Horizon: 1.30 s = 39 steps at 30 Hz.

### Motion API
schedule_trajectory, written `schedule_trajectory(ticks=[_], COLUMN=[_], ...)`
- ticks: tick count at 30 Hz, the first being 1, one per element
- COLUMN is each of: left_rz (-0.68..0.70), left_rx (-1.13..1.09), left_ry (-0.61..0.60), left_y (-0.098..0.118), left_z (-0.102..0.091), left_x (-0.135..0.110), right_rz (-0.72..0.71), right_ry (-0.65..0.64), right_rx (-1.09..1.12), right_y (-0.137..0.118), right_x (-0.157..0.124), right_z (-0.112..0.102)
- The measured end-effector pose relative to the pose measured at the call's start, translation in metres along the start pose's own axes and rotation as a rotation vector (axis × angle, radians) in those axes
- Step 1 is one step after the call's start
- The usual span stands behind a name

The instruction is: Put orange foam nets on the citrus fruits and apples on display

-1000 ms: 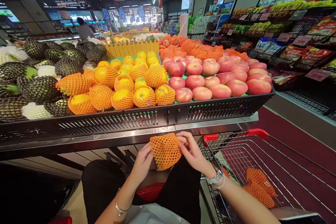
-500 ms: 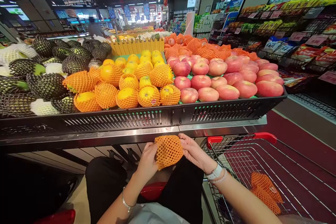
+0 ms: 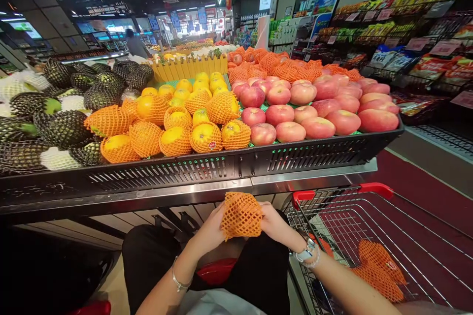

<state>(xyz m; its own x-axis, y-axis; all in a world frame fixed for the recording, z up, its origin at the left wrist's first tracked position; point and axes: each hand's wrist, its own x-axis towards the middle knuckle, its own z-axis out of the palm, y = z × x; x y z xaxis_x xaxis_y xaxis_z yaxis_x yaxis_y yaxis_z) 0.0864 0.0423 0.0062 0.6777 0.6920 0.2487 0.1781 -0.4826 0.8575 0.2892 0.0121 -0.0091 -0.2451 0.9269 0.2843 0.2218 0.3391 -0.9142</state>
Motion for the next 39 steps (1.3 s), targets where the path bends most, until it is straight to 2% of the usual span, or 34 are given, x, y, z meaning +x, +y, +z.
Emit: schedule_trajectory(ticks=[2,4,6,8,9,12,14,16,18,20,25,30,36,39], left_rz=[0.053,0.126,0.203,0.204,0.173,-0.001,-0.215,-0.399,-0.486,-0.521,-0.593,-0.464,-0.350,-0.306], left_rx=[0.122,0.306,0.506,0.750,0.854,1.031,1.115,1.164,1.179,1.174,1.179,1.119,0.825,0.689], left_ry=[0.034,0.186,0.406,0.503,0.483,0.244,0.063,-0.110,-0.237,-0.285,-0.216,-0.072,0.114,0.254], left_y=[0.013,0.036,0.065,0.092,0.102,0.110,0.104,0.096,0.091,0.088,0.079,0.064,0.067,0.066], left_z=[-0.024,-0.062,-0.106,-0.147,-0.164,-0.196,-0.204,-0.205,-0.204,-0.202,-0.200,-0.203,-0.221,-0.237], left_x=[0.001,0.007,0.026,0.059,0.081,0.151,0.191,0.217,0.231,0.235,0.232,0.221,0.202,0.192], right_rz=[-0.011,-0.019,-0.018,-0.010,-0.012,-0.034,-0.049,-0.043,-0.044,-0.063,-0.063,-0.050,-0.083,-0.072], right_ry=[-0.035,-0.026,0.011,0.031,0.025,-0.039,-0.086,-0.139,-0.180,-0.206,-0.227,-0.227,-0.055,0.096], right_rx=[-0.031,-0.051,-0.041,-0.015,-0.011,-0.058,-0.108,-0.143,-0.159,-0.165,-0.196,-0.223,-0.190,-0.100], right_y=[0.003,0.007,0.012,0.017,0.019,0.024,0.026,0.025,0.021,0.018,0.018,0.024,0.032,0.037], right_x=[-0.001,-0.002,-0.003,-0.002,-0.001,0.000,0.001,0.002,0.004,0.008,0.012,0.011,0.013,0.014], right_z=[-0.004,-0.008,-0.010,-0.010,-0.010,-0.010,-0.011,-0.013,-0.016,-0.018,-0.020,-0.023,-0.032,-0.035])
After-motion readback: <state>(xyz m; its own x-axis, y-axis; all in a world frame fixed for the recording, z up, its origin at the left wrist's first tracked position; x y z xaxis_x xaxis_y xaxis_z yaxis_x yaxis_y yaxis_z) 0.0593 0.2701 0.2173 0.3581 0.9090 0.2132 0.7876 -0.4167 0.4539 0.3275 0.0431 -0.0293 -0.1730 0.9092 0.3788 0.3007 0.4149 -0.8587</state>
